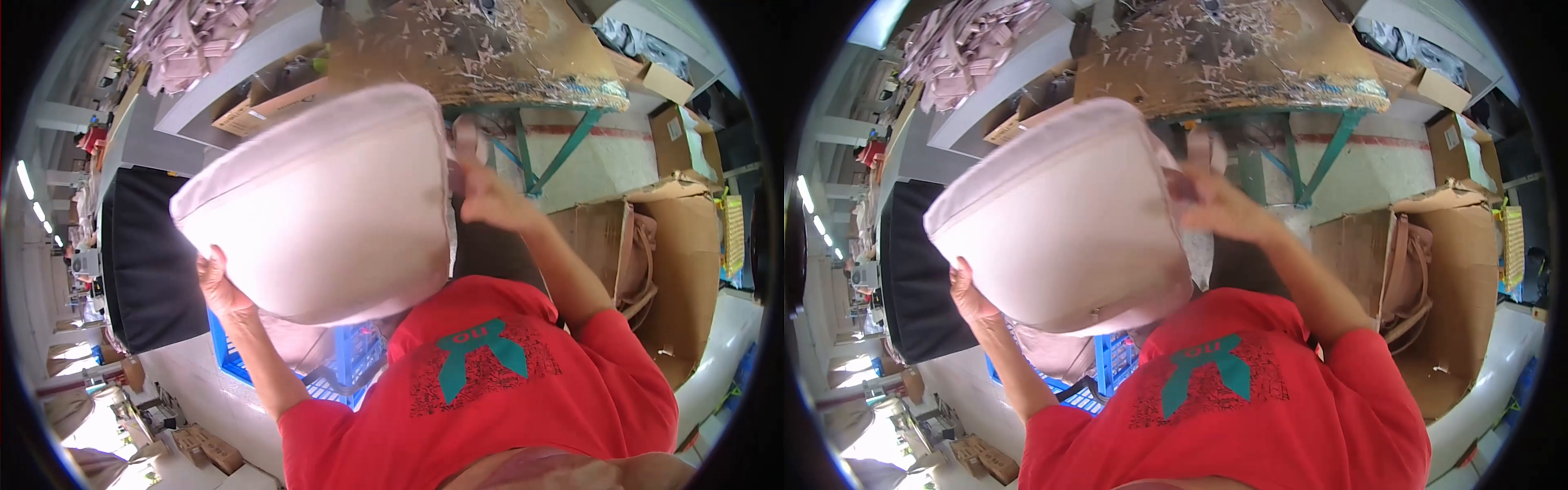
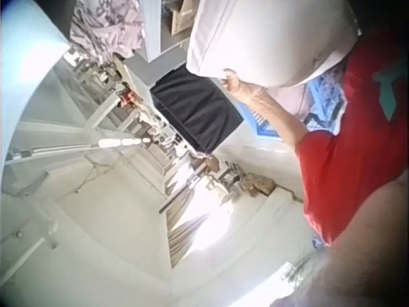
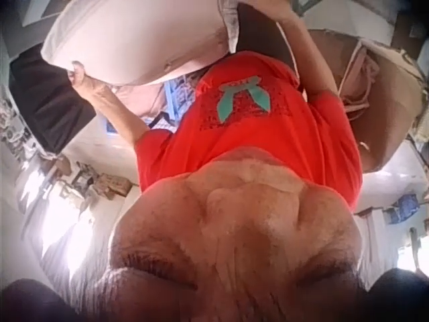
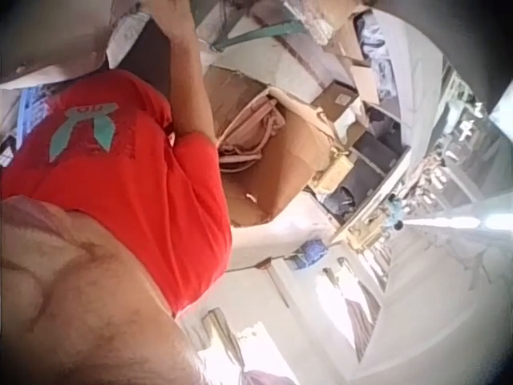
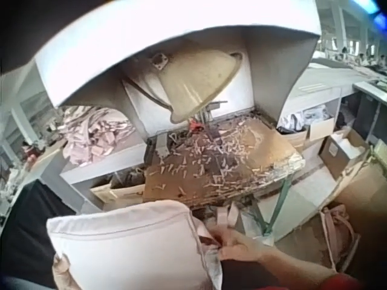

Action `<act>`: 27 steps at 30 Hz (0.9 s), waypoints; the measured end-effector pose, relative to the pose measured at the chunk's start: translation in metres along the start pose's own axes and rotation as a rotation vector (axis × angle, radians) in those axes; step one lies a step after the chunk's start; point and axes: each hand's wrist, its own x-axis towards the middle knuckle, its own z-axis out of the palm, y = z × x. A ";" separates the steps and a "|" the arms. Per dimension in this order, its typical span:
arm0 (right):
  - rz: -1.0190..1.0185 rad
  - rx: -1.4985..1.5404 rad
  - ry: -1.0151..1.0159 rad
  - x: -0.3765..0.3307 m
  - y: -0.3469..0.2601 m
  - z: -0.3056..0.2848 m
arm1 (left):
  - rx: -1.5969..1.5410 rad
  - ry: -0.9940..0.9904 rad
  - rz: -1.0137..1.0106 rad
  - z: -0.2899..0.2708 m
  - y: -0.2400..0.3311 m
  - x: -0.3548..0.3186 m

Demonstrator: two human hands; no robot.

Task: Inspecting backpacks for quality control and trimming loose threads with scissors in a factory setting.

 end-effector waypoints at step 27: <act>-0.030 0.320 0.467 -0.005 -0.028 -0.025 | 0.857 -0.624 0.077 0.157 -0.081 0.134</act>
